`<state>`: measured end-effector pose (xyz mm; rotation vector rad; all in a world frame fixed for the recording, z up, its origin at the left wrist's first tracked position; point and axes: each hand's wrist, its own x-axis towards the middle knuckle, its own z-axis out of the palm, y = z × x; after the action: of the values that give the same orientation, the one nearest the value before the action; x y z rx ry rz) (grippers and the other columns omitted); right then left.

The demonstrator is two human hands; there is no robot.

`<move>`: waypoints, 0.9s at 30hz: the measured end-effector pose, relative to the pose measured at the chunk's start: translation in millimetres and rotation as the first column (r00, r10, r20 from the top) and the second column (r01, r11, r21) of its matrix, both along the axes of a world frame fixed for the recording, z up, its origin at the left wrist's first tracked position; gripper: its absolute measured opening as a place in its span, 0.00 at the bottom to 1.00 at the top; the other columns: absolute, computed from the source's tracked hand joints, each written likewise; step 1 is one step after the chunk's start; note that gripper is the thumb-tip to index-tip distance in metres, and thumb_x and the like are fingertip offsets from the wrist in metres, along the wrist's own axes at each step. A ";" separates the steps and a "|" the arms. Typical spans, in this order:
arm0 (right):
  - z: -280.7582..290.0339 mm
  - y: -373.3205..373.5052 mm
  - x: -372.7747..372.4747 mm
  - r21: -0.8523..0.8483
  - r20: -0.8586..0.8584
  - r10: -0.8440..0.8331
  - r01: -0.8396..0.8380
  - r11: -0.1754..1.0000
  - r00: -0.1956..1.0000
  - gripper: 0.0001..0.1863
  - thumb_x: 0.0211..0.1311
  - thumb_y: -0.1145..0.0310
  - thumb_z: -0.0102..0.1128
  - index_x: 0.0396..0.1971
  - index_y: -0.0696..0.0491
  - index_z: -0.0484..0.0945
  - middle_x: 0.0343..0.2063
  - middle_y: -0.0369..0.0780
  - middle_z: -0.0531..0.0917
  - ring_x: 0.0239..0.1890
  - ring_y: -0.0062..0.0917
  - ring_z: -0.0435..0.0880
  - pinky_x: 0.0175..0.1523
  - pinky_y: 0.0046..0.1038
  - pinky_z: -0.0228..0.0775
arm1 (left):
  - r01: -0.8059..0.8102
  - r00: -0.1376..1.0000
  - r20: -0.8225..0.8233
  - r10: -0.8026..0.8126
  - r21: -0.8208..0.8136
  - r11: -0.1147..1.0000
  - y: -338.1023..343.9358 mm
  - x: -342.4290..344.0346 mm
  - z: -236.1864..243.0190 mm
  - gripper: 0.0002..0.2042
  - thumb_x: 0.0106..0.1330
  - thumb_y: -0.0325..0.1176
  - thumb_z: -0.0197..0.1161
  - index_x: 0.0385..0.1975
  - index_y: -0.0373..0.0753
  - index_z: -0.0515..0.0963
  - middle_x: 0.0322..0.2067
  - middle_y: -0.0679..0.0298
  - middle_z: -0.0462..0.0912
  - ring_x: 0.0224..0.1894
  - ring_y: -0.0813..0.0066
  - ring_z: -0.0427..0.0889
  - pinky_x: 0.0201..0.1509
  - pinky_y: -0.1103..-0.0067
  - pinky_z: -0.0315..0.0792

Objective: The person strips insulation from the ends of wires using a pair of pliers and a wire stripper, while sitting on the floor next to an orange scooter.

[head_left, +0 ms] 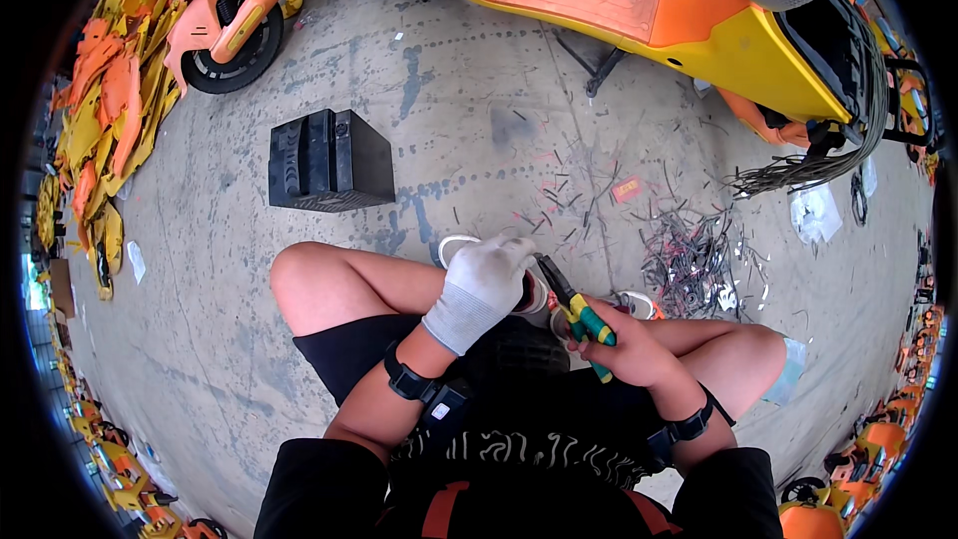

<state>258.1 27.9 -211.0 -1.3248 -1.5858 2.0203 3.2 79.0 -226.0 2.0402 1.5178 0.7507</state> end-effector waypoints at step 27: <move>8.0 1.7 11.4 -0.777 -0.402 -0.452 -0.036 0.628 0.796 0.32 0.63 0.83 0.50 0.69 0.53 0.61 0.51 0.47 0.79 0.41 0.36 0.83 0.45 0.35 0.77 | 0.235 0.961 0.093 -0.262 0.232 0.944 23.3 -21.4 -11.5 0.13 0.50 0.18 0.61 0.32 0.44 0.85 0.33 0.67 0.86 0.34 0.63 0.84 0.40 0.74 0.79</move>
<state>269.5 29.6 -202.9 -0.8594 -0.2414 2.6663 -18.2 102.3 -237.5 2.2464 1.1229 0.9550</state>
